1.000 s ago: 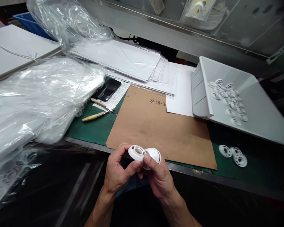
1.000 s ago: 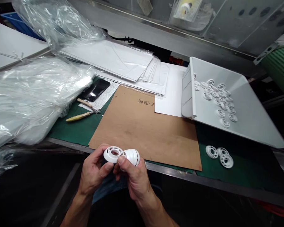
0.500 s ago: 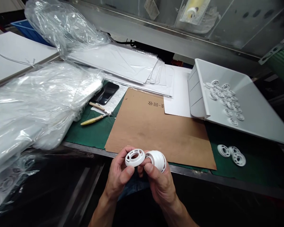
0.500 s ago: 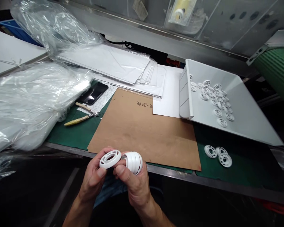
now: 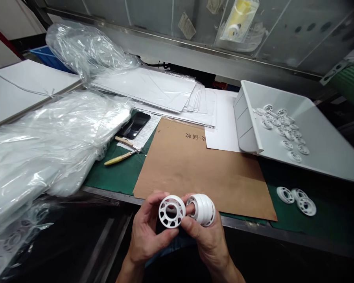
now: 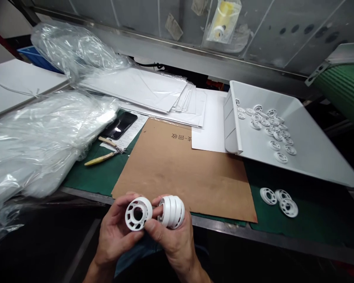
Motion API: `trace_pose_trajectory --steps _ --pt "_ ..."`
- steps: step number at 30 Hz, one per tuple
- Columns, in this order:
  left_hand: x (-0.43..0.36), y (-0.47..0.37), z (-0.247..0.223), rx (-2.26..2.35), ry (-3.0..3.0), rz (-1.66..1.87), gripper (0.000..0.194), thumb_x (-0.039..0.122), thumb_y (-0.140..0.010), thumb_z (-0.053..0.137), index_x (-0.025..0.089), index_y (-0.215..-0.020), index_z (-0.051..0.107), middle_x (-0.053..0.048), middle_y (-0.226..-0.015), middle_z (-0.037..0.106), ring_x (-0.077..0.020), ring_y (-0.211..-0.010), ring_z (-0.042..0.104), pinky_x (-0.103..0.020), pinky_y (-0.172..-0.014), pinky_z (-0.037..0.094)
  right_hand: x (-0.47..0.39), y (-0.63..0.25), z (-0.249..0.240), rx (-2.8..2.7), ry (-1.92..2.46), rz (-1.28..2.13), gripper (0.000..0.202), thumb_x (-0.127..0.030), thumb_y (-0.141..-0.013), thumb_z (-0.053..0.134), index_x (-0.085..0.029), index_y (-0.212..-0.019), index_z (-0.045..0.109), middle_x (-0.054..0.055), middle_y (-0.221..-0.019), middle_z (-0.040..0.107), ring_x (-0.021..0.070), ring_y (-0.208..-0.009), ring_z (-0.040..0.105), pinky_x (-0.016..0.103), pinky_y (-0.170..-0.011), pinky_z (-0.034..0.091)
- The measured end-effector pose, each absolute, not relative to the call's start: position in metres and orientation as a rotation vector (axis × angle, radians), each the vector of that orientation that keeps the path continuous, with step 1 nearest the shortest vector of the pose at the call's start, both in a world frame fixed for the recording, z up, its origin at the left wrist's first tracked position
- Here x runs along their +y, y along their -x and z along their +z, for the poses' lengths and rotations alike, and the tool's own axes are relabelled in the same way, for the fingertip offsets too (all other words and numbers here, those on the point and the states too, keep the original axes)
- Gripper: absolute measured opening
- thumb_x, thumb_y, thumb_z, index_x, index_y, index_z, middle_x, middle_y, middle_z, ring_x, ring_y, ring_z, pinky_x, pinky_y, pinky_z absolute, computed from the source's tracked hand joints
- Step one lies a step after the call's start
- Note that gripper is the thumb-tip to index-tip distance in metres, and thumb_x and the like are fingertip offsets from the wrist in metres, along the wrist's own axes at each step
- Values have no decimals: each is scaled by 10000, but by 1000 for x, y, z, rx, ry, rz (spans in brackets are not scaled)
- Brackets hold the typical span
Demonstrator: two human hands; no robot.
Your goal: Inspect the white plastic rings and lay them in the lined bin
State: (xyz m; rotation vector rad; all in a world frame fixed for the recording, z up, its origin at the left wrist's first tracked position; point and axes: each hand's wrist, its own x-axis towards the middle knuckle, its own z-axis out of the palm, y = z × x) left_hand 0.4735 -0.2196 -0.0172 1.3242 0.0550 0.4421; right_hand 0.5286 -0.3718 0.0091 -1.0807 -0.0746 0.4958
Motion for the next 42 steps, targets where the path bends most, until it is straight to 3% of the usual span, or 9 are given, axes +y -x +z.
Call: trace_pose_trajectory --steps 5,12,18,23,35,39,42 --pt "-207 -472 -19 -99 -1800 698 635 56 -834 801 264 -1406 620 -74 -1175 645 -211 -1082 662 -301 -905 601 -374 -531 -3 -60 1162 515 164 -357 -805 893 -275 -944 861 26 -1102 738 180 -964 685 239 -853 558" --pt "-204 -474 -19 -210 -2027 910 718 -74 -822 757 243 -1448 604 -69 -1210 623 -199 -1079 654 -327 -929 591 -371 -531 -13 21 1160 515 188 -380 -796 900 -286 -954 865 23 -1098 739 133 -805 615 239 -754 524" --pt "-206 -473 -21 -186 -2057 930 668 -57 -823 767 214 -1414 612 -87 -1265 610 -210 -1106 653 -338 -938 600 -367 -532 -11 84 1142 511 218 -395 -763 919 -266 -930 865 20 -1043 738 117 -753 600 223 -705 520" --pt "-207 -473 -20 -180 -2056 887 538 63 -859 799 192 -1353 632 -99 -1274 599 -223 -1125 640 -352 -959 597 -364 -535 -8 140 1108 574 240 -415 -732 933 -235 -873 861 27 -989 735 130 -723 637 224 -636 522" --pt "-206 -474 -17 -116 -2061 817 549 185 -817 875 232 -1300 617 -94 -1276 577 -228 -1088 637 -376 -921 620 -364 -536 -6 143 1102 616 241 -378 -746 927 -198 -874 830 39 -912 763 199 -861 678 280 -785 558" --pt "-207 -476 -14 -120 -2111 817 516 181 -830 854 230 -1282 610 -96 -1265 570 -225 -1083 643 -364 -916 631 -365 -532 -6 148 1207 482 233 -390 -787 899 -222 -935 834 54 -1010 768 211 -887 701 291 -752 583" --pt "-208 -477 -12 -129 -2150 823 467 131 -848 805 215 -1263 607 -101 -1271 568 -215 -1093 648 -337 -930 628 -367 -528 -2 120 1306 349 233 -369 -781 904 -236 -961 837 75 -1106 772 249 -1013 721 324 -842 610"
